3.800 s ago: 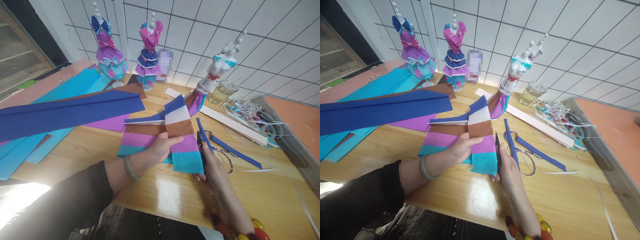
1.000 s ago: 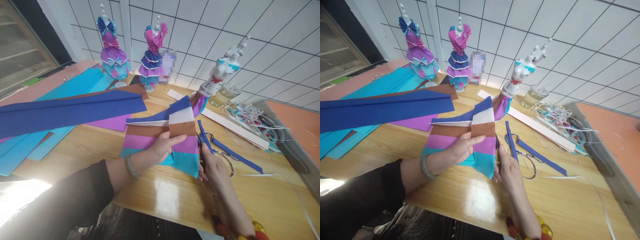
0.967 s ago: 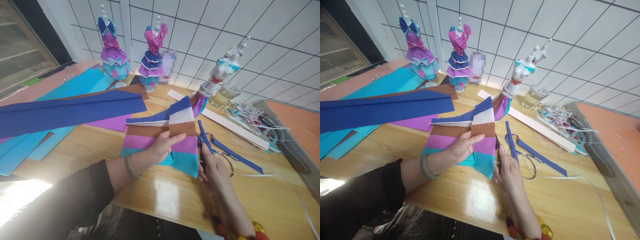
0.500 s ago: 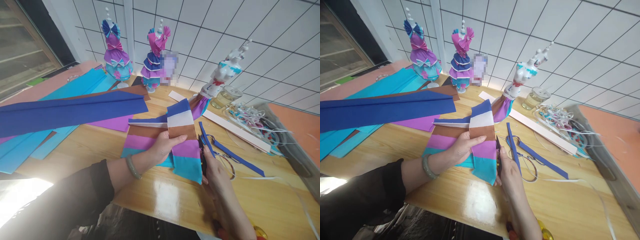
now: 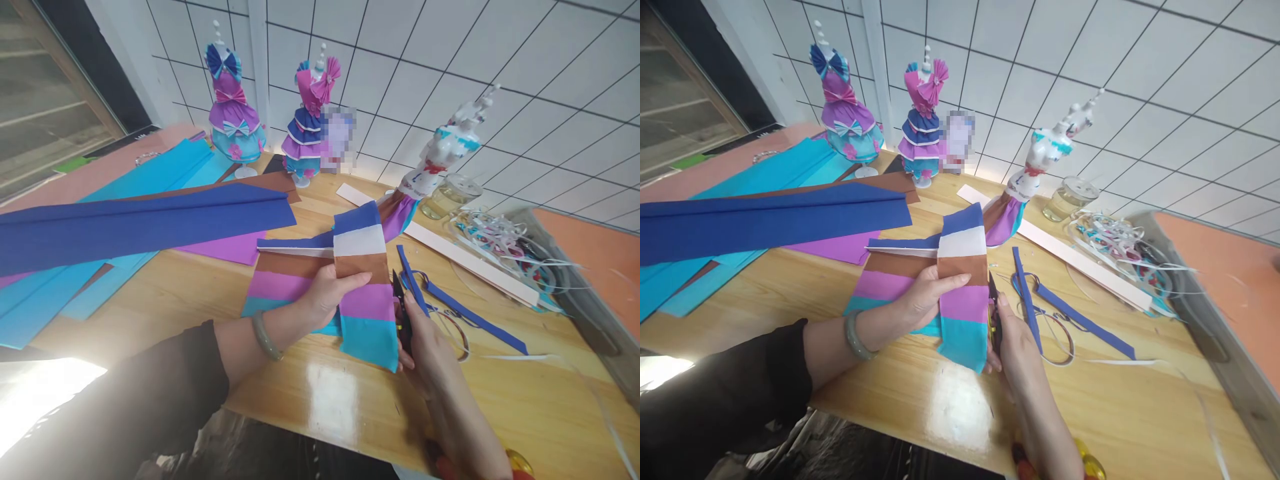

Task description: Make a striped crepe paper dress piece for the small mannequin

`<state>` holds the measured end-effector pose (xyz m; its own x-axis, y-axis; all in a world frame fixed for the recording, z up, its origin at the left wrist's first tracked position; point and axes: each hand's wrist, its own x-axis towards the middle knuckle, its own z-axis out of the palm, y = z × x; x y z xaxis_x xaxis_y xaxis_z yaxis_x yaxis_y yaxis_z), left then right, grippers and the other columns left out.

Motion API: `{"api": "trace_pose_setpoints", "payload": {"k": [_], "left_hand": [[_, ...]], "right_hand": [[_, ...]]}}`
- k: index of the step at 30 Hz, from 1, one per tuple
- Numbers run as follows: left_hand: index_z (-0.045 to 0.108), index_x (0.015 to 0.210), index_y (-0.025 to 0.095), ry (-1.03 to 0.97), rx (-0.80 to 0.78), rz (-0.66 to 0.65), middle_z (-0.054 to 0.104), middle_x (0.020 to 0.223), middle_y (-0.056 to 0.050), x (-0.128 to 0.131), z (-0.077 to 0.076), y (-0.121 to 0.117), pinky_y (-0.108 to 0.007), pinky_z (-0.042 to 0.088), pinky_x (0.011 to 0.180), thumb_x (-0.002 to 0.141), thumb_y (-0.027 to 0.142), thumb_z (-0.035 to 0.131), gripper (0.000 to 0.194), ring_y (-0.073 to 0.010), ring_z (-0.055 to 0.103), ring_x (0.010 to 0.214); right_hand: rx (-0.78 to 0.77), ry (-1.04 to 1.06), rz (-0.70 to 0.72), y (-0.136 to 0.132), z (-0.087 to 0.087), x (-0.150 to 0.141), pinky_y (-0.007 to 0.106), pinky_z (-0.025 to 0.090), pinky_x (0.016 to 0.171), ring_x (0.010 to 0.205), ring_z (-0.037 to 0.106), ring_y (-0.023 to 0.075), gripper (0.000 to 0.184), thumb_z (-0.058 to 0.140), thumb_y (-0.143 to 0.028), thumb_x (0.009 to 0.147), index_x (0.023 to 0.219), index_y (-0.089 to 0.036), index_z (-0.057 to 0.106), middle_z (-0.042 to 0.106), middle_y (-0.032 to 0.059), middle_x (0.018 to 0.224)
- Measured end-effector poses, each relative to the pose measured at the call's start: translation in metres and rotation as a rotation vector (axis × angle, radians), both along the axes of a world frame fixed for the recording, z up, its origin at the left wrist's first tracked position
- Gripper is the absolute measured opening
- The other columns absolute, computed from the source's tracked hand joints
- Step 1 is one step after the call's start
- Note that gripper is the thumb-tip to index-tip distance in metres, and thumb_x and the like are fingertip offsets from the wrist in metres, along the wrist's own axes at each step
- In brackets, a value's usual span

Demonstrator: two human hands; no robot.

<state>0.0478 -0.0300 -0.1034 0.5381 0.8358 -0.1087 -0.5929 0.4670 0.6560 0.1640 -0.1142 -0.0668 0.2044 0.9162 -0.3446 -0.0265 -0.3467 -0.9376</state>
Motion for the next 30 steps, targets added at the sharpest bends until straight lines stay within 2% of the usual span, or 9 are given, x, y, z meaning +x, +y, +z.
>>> {"api": "trace_pose_setpoints", "payload": {"k": [3,5,13,19,30], "left_hand": [[0.068,0.098,0.013,0.033,-0.014,0.038,0.069,0.104,-0.01,0.0002,0.0007,0.001,-0.04,0.04,0.096,0.064,0.024,0.077,0.037,-0.0255,0.06,0.104],[0.068,0.097,0.014,0.028,-0.027,0.055,0.069,0.104,-0.009,0.0006,0.0015,0.0008,-0.04,0.04,0.097,0.062,0.023,0.078,0.037,-0.0258,0.06,0.105],[0.068,0.097,0.015,-0.019,-0.069,0.021,0.07,0.1,-0.009,0.0014,0.0043,-0.0037,-0.041,0.042,0.095,0.063,0.022,0.077,0.036,-0.0254,0.062,0.101],[0.068,0.096,0.015,0.004,-0.089,0.044,0.07,0.101,-0.008,0.0012,0.0031,-0.0027,-0.04,0.042,0.094,0.062,0.023,0.078,0.036,-0.0252,0.062,0.101],[0.069,0.095,0.017,0.015,-0.054,0.043,0.071,0.099,-0.007,0.0003,0.0022,-0.0035,-0.038,0.041,0.094,0.063,0.024,0.077,0.033,-0.0224,0.062,0.099]], "right_hand": [[-0.087,0.161,0.047,-0.0037,-0.0026,-0.0025,0.02,0.032,0.033,0.026,0.031,0.0063,0.06,0.038,-0.066,0.082,0.046,-0.02,0.045,0.035,-0.005,0.029],[-0.115,0.193,0.033,-0.0041,-0.0029,-0.0032,0.019,0.03,0.033,0.027,0.031,0.0059,0.06,0.038,-0.065,0.083,0.045,-0.019,0.045,0.035,-0.0047,0.029],[-0.062,0.051,-0.03,0.0005,0.0032,-0.0057,0.022,0.028,0.029,0.025,0.031,0.0086,0.054,0.043,-0.068,0.078,0.05,-0.022,0.049,0.035,-0.0058,0.028],[-0.069,0.088,-0.039,0.0012,0.0005,-0.0068,0.021,0.028,0.029,0.026,0.03,0.0078,0.054,0.043,-0.069,0.077,0.055,-0.021,0.051,0.035,-0.0067,0.029],[-0.025,0.022,-0.084,0.0041,0.0009,-0.0063,0.021,0.025,0.029,0.026,0.029,0.007,0.052,0.046,-0.069,0.076,0.054,-0.021,0.048,0.038,-0.0064,0.031]]}}
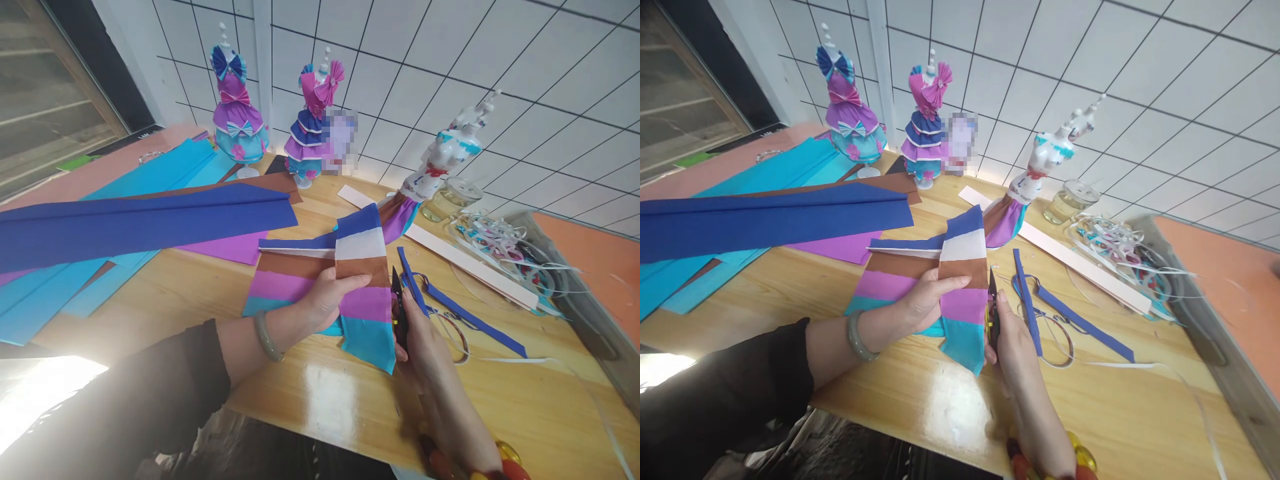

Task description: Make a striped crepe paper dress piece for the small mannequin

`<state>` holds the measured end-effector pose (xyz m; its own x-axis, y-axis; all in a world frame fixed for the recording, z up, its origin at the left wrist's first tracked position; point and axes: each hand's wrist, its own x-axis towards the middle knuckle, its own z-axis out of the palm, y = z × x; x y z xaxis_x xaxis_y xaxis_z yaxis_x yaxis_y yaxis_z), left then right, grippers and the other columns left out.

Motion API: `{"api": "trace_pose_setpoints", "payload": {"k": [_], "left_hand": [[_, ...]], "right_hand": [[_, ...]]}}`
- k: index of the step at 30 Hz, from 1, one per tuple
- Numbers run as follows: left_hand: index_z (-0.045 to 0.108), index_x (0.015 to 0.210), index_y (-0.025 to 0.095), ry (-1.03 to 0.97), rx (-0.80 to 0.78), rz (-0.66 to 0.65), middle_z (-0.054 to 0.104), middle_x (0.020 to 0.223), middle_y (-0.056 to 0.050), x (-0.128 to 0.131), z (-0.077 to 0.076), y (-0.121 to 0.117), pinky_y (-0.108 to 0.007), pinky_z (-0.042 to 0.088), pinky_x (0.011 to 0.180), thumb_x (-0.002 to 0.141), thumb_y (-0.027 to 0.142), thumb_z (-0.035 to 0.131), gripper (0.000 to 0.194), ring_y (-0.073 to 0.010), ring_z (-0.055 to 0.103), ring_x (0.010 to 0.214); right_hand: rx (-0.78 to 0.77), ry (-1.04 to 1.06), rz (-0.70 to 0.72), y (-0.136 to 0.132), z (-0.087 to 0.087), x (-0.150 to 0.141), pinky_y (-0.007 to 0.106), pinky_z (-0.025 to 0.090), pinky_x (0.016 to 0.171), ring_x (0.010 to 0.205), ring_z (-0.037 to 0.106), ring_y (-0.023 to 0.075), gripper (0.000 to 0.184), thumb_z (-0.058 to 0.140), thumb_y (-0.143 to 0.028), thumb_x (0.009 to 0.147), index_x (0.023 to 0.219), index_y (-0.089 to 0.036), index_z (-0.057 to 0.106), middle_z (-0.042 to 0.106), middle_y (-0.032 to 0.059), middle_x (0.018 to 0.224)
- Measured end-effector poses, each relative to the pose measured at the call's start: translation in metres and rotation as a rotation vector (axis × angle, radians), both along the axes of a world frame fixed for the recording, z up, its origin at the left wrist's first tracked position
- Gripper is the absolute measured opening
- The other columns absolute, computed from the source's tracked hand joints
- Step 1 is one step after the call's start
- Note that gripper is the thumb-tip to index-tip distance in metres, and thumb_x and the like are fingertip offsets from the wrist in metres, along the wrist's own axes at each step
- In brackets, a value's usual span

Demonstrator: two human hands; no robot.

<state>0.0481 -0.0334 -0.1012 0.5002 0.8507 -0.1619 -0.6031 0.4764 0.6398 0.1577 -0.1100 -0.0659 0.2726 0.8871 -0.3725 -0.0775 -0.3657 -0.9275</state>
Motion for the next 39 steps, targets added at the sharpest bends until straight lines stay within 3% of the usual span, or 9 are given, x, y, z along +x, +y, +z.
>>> {"api": "trace_pose_setpoints", "payload": {"k": [13,20,24,29,39], "left_hand": [[0.069,0.095,0.015,-0.009,-0.005,-0.013,0.07,0.099,-0.009,0.0,0.002,0.0,-0.042,0.043,0.093,0.063,0.024,0.076,0.033,-0.0255,0.062,0.099],[0.069,0.097,0.015,-0.033,-0.012,0.002,0.07,0.099,-0.009,0.002,-0.003,0.0,-0.041,0.043,0.094,0.063,0.023,0.077,0.036,-0.0246,0.062,0.099],[0.069,0.096,0.015,-0.019,-0.018,0.001,0.07,0.101,-0.009,0.002,-0.002,-0.001,-0.041,0.043,0.094,0.063,0.024,0.077,0.035,-0.0247,0.063,0.098],[0.069,0.097,0.016,-0.043,-0.02,0.003,0.07,0.101,-0.008,0.001,-0.001,-0.002,-0.039,0.044,0.093,0.063,0.023,0.077,0.035,-0.0234,0.064,0.097],[0.069,0.097,0.015,-0.062,-0.05,-0.037,0.07,0.1,-0.009,0.002,0.001,-0.002,-0.041,0.041,0.095,0.06,0.021,0.079,0.039,-0.0251,0.062,0.1]], "right_hand": [[-0.066,-0.065,0.054,0.0,-0.012,0.009,0.025,0.022,0.029,0.025,0.03,0.0097,0.056,0.039,-0.07,0.079,0.048,-0.024,0.044,0.037,-0.0043,0.027],[-0.098,-0.048,0.074,0.002,-0.01,0.009,0.027,0.021,0.031,0.028,0.029,0.0104,0.056,0.037,-0.068,0.081,0.046,-0.025,0.042,0.038,-0.0031,0.031],[-0.111,-0.043,0.017,0.001,-0.009,0.006,0.026,0.017,0.033,0.029,0.026,0.0083,0.058,0.04,-0.07,0.079,0.045,-0.023,0.04,0.035,-0.0039,0.032],[-0.12,0.04,-0.047,0.002,-0.01,0.003,0.025,0.009,0.036,0.031,0.018,0.0068,0.053,0.046,-0.07,0.075,0.052,-0.022,0.042,0.032,-0.007,0.035],[-0.126,-0.043,-0.033,0.002,-0.004,0.003,0.027,0.01,0.038,0.031,0.021,0.0105,0.047,0.048,-0.07,0.074,0.061,-0.024,0.053,0.035,-0.0058,0.035]]}}
